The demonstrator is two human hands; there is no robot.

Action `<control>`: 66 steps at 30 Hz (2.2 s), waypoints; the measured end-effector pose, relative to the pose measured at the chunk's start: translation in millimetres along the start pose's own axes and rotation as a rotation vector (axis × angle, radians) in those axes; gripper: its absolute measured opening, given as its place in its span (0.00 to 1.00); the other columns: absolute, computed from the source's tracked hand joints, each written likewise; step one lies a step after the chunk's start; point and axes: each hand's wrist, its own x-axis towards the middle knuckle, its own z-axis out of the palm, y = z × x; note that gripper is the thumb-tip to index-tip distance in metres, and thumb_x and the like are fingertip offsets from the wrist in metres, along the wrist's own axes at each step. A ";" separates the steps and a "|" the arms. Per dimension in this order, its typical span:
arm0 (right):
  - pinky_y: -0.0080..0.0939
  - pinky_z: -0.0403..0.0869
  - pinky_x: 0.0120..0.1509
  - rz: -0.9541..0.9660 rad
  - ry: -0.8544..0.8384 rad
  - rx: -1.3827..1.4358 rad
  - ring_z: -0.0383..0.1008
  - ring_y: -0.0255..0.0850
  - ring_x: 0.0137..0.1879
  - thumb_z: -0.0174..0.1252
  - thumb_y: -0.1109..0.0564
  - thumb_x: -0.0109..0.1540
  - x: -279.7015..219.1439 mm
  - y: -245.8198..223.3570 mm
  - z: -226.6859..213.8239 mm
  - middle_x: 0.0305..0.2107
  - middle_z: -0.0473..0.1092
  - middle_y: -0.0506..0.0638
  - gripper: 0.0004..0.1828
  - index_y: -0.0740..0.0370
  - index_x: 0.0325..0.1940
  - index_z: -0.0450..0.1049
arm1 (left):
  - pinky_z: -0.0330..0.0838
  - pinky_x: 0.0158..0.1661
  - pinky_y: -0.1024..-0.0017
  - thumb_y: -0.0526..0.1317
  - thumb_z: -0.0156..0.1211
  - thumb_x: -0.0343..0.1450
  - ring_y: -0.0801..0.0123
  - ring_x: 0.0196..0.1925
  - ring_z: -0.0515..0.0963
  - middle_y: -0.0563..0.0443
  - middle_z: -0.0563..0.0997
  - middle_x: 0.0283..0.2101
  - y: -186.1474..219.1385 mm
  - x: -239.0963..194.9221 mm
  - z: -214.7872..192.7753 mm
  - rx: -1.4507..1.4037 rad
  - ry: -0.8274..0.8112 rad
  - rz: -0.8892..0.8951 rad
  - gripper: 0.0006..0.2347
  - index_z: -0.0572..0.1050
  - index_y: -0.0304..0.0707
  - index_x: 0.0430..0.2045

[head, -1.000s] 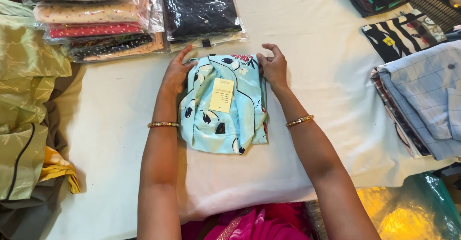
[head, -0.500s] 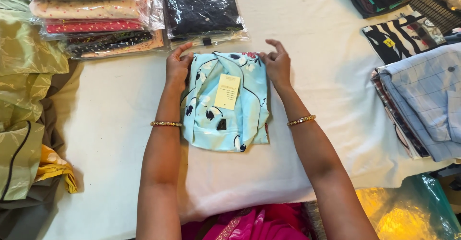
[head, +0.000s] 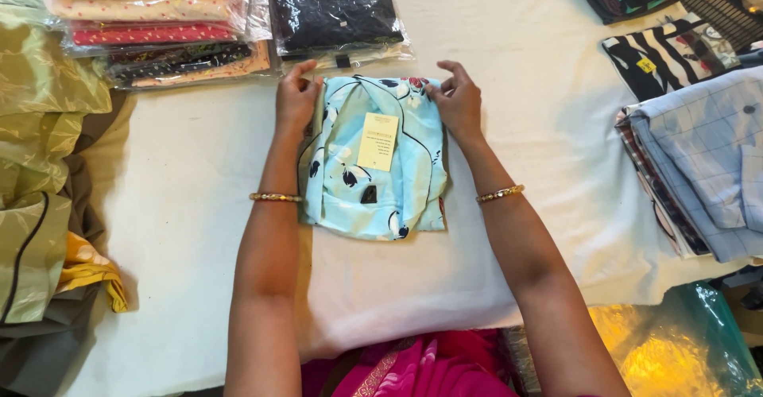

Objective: The person folds a black t-shirt and places it into a clear plastic bag, then sets it aside. They then unfold a light blue floral shirt, fold it neatly, and place it into another clear plastic bag.

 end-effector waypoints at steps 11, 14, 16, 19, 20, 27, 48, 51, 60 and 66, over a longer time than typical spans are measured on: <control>0.35 0.75 0.39 -0.280 -0.113 -0.124 0.79 0.33 0.36 0.67 0.65 0.61 -48.5 -55.7 -45.2 0.36 0.78 0.46 0.19 0.56 0.56 0.77 | 0.71 0.38 0.77 0.47 0.65 0.73 0.76 0.37 0.80 0.55 0.81 0.32 22.0 -89.5 -85.2 0.164 -0.506 -0.058 0.19 0.72 0.41 0.55; 0.35 0.76 0.43 -0.366 -0.331 -0.090 0.80 0.33 0.40 0.69 0.62 0.59 -81.7 -77.2 -39.4 0.40 0.79 0.45 0.24 0.52 0.59 0.76 | 0.71 0.38 0.73 0.46 0.66 0.70 0.72 0.34 0.79 0.50 0.81 0.30 42.6 -119.5 -95.8 0.129 -0.545 -0.124 0.25 0.68 0.46 0.62; 0.38 0.76 0.45 -0.390 -0.444 -0.010 0.78 0.38 0.44 0.72 0.59 0.55 -114.7 -124.7 -38.3 0.44 0.76 0.48 0.34 0.52 0.65 0.70 | 0.70 0.36 0.72 0.45 0.64 0.71 0.73 0.33 0.77 0.51 0.80 0.31 52.3 -127.4 -95.7 0.000 -0.532 -0.189 0.26 0.66 0.48 0.65; 0.46 0.74 0.53 -0.636 -0.490 0.049 0.71 0.49 0.55 0.77 0.50 0.51 -147.5 -147.3 -18.7 0.54 0.68 0.59 0.52 0.57 0.74 0.58 | 0.73 0.33 0.70 0.45 0.58 0.73 0.74 0.32 0.76 0.54 0.79 0.34 64.2 -135.6 -96.0 -0.411 -0.580 -0.279 0.26 0.61 0.53 0.68; 0.51 0.72 0.59 -0.852 -0.421 0.027 0.67 0.55 0.61 0.78 0.45 0.50 -155.9 -146.7 -9.1 0.61 0.62 0.65 0.60 0.61 0.77 0.52 | 0.77 0.34 0.70 0.45 0.55 0.74 0.74 0.31 0.79 0.55 0.79 0.35 67.9 -137.7 -96.4 -0.695 -0.643 -0.304 0.25 0.58 0.56 0.69; 0.37 0.78 0.46 -0.268 -0.493 0.197 0.78 0.37 0.42 0.60 0.71 0.54 -153.7 -115.8 21.4 0.46 0.72 0.52 0.40 0.58 0.71 0.62 | 0.83 0.40 0.69 0.36 0.52 0.76 0.71 0.37 0.84 0.50 0.80 0.39 15.1 -118.2 -95.5 -0.660 -0.462 -0.196 0.17 0.66 0.41 0.61; 0.27 0.70 0.48 -0.211 -0.309 0.550 0.68 0.24 0.44 0.59 0.63 0.69 -161.2 -81.9 33.4 0.38 0.73 0.43 0.07 0.68 0.52 0.75 | 0.70 0.19 0.78 0.45 0.59 0.73 0.79 0.17 0.73 0.60 0.75 0.21 17.2 -133.0 -53.7 -0.180 -0.204 -0.036 0.10 0.76 0.39 0.29; 0.27 0.72 0.49 -0.226 -0.321 0.559 0.70 0.24 0.45 0.59 0.63 0.69 -162.8 -84.5 33.8 0.40 0.74 0.43 0.07 0.67 0.51 0.75 | 0.61 0.17 0.77 0.47 0.56 0.76 0.77 0.15 0.69 0.57 0.71 0.19 12.2 -132.7 -51.4 -0.267 -0.404 -0.325 0.13 0.81 0.39 0.27; 0.29 0.73 0.43 -0.381 -0.324 0.387 0.74 0.27 0.37 0.63 0.64 0.65 -166.3 -96.0 25.4 0.36 0.77 0.46 0.10 0.64 0.51 0.76 | 0.59 0.16 0.79 0.47 0.58 0.75 0.77 0.15 0.73 0.58 0.75 0.20 6.8 -124.4 -67.0 -0.419 -0.499 -0.364 0.12 0.80 0.39 0.26; 0.32 0.71 0.37 -0.487 -0.488 0.172 0.71 0.32 0.32 0.72 0.57 0.59 -160.5 -113.1 7.0 0.26 0.74 0.49 0.14 0.63 0.45 0.79 | 0.74 0.23 0.80 0.46 0.53 0.78 0.82 0.19 0.73 0.60 0.76 0.21 1.7 -116.5 -92.5 -0.269 -0.475 -0.293 0.16 0.78 0.36 0.23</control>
